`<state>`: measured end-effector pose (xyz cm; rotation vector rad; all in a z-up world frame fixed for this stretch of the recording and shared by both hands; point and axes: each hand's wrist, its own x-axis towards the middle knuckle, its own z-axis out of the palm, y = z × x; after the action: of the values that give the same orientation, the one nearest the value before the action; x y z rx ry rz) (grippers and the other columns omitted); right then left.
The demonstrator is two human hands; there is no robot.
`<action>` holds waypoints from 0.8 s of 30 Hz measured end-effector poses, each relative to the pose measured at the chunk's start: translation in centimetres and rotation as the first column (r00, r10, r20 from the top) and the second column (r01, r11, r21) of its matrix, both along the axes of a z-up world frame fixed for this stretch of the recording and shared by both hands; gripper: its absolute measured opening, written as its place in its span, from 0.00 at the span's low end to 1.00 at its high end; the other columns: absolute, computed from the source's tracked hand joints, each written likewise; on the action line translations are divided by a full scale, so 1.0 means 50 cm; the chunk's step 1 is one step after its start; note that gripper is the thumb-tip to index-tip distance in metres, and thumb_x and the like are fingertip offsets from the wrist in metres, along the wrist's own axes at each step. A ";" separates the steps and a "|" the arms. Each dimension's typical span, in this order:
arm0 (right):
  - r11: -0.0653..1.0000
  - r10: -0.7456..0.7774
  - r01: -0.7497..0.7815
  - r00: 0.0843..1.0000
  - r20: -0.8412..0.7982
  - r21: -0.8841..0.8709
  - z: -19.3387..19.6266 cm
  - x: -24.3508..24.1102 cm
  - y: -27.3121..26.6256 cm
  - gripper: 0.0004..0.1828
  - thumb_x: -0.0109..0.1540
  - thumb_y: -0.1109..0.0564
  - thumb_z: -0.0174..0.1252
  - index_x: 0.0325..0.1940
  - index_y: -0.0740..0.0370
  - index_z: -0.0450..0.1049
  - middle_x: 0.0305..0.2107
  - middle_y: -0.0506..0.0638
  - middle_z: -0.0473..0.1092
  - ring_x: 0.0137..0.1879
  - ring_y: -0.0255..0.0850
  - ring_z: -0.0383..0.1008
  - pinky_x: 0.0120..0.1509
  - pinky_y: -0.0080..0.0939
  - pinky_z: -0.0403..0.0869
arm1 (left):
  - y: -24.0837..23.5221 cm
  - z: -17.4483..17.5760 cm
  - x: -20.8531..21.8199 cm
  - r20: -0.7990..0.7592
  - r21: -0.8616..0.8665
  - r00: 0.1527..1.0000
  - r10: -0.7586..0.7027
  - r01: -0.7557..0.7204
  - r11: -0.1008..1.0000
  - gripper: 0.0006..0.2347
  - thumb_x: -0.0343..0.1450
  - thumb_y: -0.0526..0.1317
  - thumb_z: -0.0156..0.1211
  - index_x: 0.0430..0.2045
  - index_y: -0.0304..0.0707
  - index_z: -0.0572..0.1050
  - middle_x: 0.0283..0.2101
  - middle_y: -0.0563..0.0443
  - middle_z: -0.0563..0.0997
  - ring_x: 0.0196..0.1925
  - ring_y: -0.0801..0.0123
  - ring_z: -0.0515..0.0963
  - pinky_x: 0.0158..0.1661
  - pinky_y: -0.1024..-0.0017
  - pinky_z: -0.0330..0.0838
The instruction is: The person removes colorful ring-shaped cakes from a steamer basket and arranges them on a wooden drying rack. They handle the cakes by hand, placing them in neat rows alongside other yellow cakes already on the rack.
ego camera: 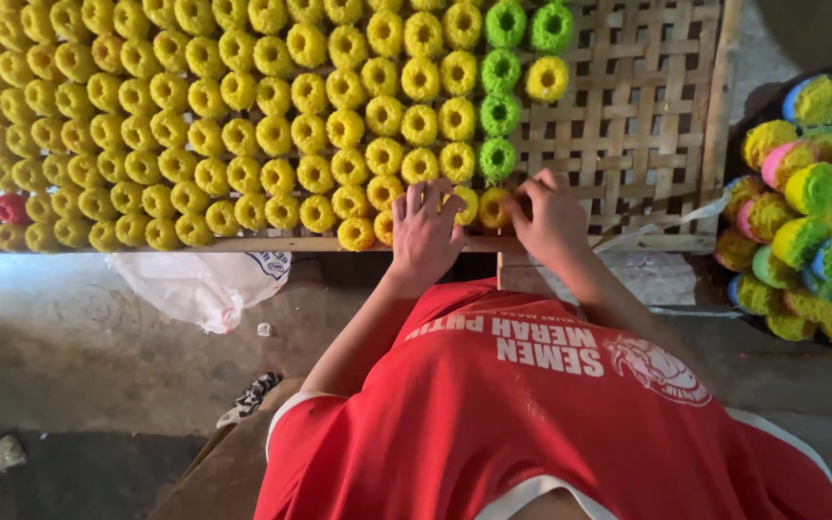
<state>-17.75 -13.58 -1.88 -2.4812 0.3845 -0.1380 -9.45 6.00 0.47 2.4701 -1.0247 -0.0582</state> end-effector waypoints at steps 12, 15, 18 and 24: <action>0.976 -0.025 -0.021 0.978 0.206 0.215 -0.052 0.082 -0.045 0.12 0.69 0.56 0.60 0.55 0.63 0.74 0.41 0.57 0.73 0.42 0.51 0.76 0.46 0.49 0.74 | -0.005 -0.016 0.085 0.036 -0.076 0.995 0.097 -0.094 0.993 0.18 0.69 0.38 0.60 0.56 0.42 0.75 0.56 0.46 0.74 0.60 0.50 0.70 0.58 0.52 0.60; 0.986 -0.025 -0.018 0.966 0.258 0.164 -0.060 0.104 -0.030 0.12 0.67 0.57 0.62 0.53 0.62 0.74 0.39 0.58 0.74 0.44 0.53 0.77 0.48 0.50 0.74 | -0.016 -0.020 0.094 0.060 -0.047 0.996 0.070 -0.067 0.997 0.18 0.69 0.39 0.60 0.55 0.43 0.75 0.56 0.50 0.75 0.60 0.53 0.70 0.60 0.50 0.58; 0.981 -0.081 0.046 0.980 0.181 0.190 -0.042 0.088 -0.034 0.15 0.66 0.55 0.64 0.55 0.62 0.74 0.37 0.59 0.74 0.41 0.53 0.77 0.45 0.51 0.74 | -0.029 -0.001 0.088 0.085 -0.023 0.991 0.100 -0.098 0.995 0.19 0.67 0.39 0.61 0.55 0.42 0.76 0.56 0.48 0.75 0.59 0.53 0.69 0.57 0.49 0.57; 0.946 -0.290 0.219 0.902 0.319 0.241 0.080 -0.060 -0.187 0.15 0.67 0.56 0.61 0.58 0.61 0.74 0.42 0.59 0.73 0.41 0.49 0.79 0.43 0.48 0.76 | -0.142 0.053 0.069 0.052 -0.135 0.995 -0.089 0.095 0.986 0.15 0.69 0.38 0.60 0.51 0.44 0.77 0.54 0.50 0.76 0.57 0.56 0.72 0.56 0.53 0.59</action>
<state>-20.75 -22.91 2.11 -2.1418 0.5398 -0.6134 -5.98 -1.11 3.11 2.3093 -1.1233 0.0382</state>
